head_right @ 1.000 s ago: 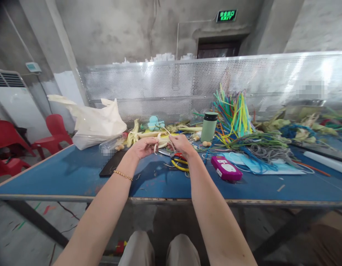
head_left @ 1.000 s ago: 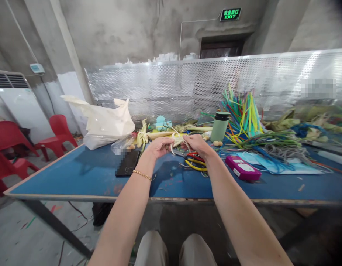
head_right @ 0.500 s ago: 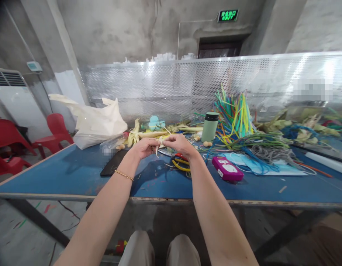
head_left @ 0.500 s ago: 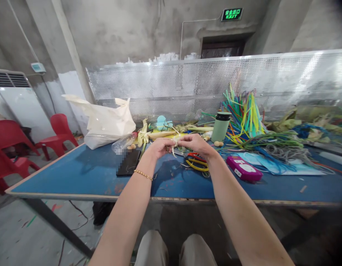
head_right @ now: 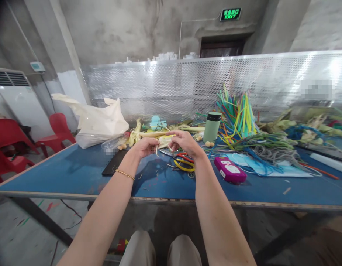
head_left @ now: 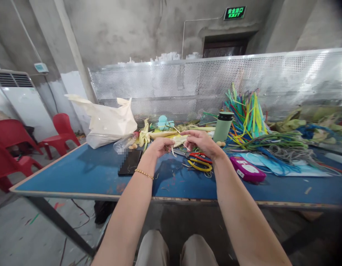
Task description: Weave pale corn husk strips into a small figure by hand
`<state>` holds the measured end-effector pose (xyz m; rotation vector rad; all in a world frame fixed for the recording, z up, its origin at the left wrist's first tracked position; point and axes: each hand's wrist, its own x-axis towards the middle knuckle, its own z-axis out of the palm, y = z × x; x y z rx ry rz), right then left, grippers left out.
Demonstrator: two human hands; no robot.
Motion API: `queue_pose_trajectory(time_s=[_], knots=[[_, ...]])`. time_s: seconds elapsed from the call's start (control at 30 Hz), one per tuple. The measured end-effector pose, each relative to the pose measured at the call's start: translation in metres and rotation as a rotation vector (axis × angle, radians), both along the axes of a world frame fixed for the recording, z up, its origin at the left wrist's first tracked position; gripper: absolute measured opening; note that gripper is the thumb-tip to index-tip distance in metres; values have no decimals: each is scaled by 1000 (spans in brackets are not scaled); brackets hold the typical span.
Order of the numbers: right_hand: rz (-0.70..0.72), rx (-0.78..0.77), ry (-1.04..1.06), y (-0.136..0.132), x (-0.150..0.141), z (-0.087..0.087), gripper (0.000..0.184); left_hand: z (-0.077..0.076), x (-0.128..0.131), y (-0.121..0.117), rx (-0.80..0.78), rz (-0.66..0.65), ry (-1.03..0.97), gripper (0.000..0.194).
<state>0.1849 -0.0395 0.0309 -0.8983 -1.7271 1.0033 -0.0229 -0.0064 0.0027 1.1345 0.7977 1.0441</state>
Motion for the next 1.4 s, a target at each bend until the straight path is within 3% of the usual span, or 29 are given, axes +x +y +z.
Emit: queue_pose_trajectory(time_s=[0.13, 0.33, 0.63, 0.77, 0.93, 1.07, 1.3, 1.4], knots=[[48, 2, 90, -5, 3, 4, 23, 0, -1, 1, -3, -13, 3, 10], [126, 35, 185, -9, 4, 7, 43, 2, -1, -1, 24, -58, 40, 9], [-143, 152, 225, 5, 3, 1, 40, 2, -1, -4, 73, -76, 70, 17], [-104, 105, 267, 5, 4, 2, 44, 3, -2, -6, 111, -156, 76, 19], [-92, 67, 280, 8, -2, 0, 48, 2, 0, -6, 104, -124, 85, 21], [-118, 108, 201, 11, -5, -4, 45, 2, 1, -7, 99, -94, 90, 22], [-121, 255, -187, 10, -11, -6, 34, 1, 3, -7, 135, -48, 150, 22], [-124, 275, -262, 11, -13, -8, 30, 0, 5, -7, 162, -21, 191, 22]])
